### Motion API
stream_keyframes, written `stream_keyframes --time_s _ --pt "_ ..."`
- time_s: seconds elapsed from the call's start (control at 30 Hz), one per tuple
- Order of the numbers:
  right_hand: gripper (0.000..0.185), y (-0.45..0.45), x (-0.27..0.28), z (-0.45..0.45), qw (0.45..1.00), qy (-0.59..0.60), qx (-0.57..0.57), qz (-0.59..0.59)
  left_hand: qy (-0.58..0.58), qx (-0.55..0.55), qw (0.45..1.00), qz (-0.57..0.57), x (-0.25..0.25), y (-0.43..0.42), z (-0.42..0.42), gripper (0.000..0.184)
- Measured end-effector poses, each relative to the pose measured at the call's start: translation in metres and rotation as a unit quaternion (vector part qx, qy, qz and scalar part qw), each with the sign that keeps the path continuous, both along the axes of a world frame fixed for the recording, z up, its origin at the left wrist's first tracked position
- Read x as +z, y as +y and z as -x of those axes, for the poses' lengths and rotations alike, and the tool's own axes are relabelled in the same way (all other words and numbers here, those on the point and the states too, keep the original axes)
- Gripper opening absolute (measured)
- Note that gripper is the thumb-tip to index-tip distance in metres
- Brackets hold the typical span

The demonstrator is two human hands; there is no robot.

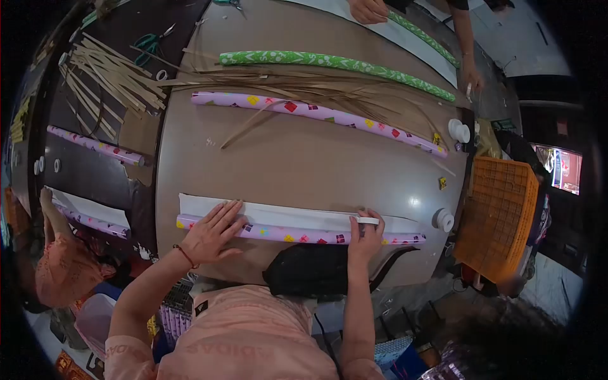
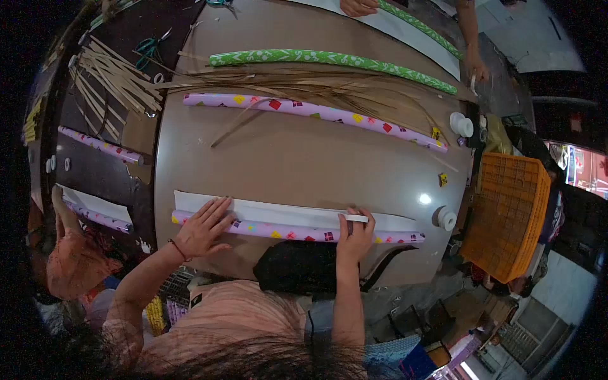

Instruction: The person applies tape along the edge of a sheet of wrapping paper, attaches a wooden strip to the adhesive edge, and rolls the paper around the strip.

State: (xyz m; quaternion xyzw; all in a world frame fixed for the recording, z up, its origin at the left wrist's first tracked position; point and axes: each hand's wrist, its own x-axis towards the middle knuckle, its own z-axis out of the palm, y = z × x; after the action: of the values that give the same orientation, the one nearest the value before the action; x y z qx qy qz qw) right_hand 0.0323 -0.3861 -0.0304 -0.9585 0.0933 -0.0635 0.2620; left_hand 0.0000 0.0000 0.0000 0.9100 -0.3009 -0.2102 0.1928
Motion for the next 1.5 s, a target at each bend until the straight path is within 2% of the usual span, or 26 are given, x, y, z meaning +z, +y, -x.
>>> stream_keyframes --time_s 0.2,0.67,0.87,1.17,1.5 --pt "0.023 0.001 0.000 -0.002 0.999 -0.038 0.022 0.023 -0.016 -0.001 1.000 -0.008 -0.002 0.001 0.001 0.075" --pt "0.025 0.005 0.005 -0.005 1.000 0.012 -0.014 0.003 -0.021 0.002 1.000 -0.008 0.001 -0.002 0.000 0.072" --pt "0.025 0.001 -0.002 -0.005 0.999 -0.017 0.022 0.027 -0.027 0.002 1.000 -0.004 -0.003 -0.001 0.001 0.072" --pt "0.023 0.005 0.002 -0.005 1.000 0.011 0.001 -0.012 -0.027 -0.004 1.000 -0.007 -0.001 -0.001 -0.001 0.071" --pt "0.027 0.003 -0.005 -0.006 1.000 -0.001 -0.005 0.010 -0.026 -0.008 1.000 -0.016 -0.002 -0.001 -0.001 0.071"
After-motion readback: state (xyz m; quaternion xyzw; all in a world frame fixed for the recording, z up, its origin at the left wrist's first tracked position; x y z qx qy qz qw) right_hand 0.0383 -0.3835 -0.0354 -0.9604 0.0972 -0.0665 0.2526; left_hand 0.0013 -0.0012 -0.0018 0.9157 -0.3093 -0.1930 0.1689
